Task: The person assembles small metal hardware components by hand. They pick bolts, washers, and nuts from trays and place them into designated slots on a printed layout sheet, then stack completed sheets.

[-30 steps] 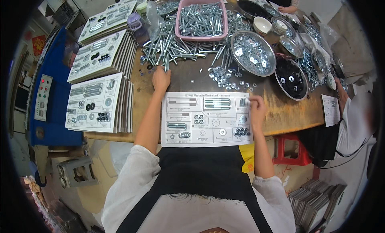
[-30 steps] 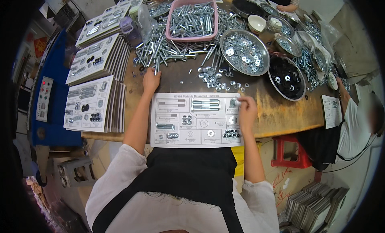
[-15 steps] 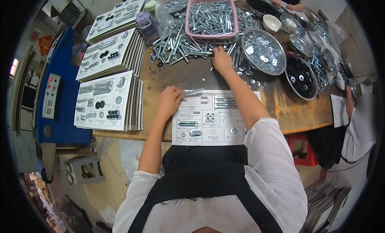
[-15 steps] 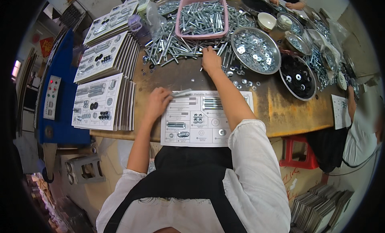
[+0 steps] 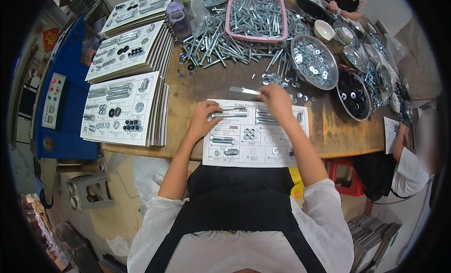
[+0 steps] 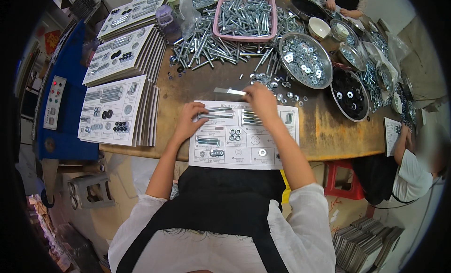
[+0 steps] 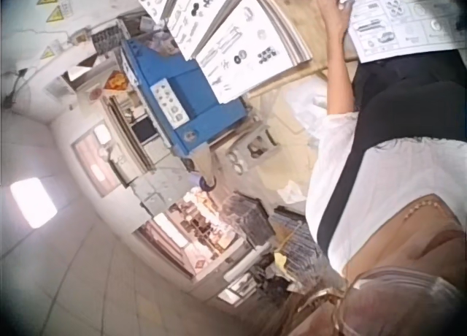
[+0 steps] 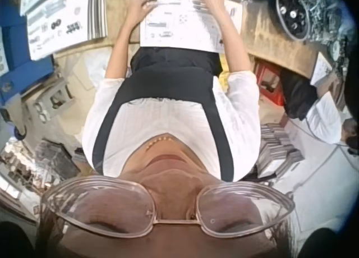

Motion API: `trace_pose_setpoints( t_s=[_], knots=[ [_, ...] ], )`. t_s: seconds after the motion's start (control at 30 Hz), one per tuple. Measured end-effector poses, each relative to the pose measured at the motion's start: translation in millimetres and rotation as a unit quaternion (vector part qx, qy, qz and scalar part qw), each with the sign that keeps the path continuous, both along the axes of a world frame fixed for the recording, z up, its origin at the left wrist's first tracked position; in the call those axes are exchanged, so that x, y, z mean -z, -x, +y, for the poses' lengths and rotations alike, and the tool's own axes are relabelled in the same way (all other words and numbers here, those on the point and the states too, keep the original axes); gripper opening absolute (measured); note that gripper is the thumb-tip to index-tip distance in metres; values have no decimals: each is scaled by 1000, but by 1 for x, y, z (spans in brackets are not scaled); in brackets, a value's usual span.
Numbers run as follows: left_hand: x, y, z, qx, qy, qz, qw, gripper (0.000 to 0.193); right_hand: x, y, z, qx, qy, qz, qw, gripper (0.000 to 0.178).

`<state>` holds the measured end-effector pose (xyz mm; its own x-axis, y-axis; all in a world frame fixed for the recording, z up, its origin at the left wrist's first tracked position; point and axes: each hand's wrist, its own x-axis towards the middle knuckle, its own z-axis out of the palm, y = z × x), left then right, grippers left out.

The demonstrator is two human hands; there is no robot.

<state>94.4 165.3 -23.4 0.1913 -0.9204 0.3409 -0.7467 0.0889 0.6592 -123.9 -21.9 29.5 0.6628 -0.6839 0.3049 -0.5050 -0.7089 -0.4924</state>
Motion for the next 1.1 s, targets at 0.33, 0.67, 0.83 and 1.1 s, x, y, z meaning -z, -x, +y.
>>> trace_pose_setpoints(
  t_s=[0.33,0.67,0.83,1.1],
  knots=[
    [-8,5,1,-32,-15,-36,999,39,18,-16,56,-11,87,0,996,10],
    [-27,5,-13,38,-89,-9,995,32,22,-9,61,45,-74,36,996,16],
    [-23,6,-15,34,-95,2,995,32,26,-7,62,56,-94,31,994,17],
    [-5,8,4,-52,4,133,990,41,4,-5,35,42,-148,-7,988,19]
  ],
)
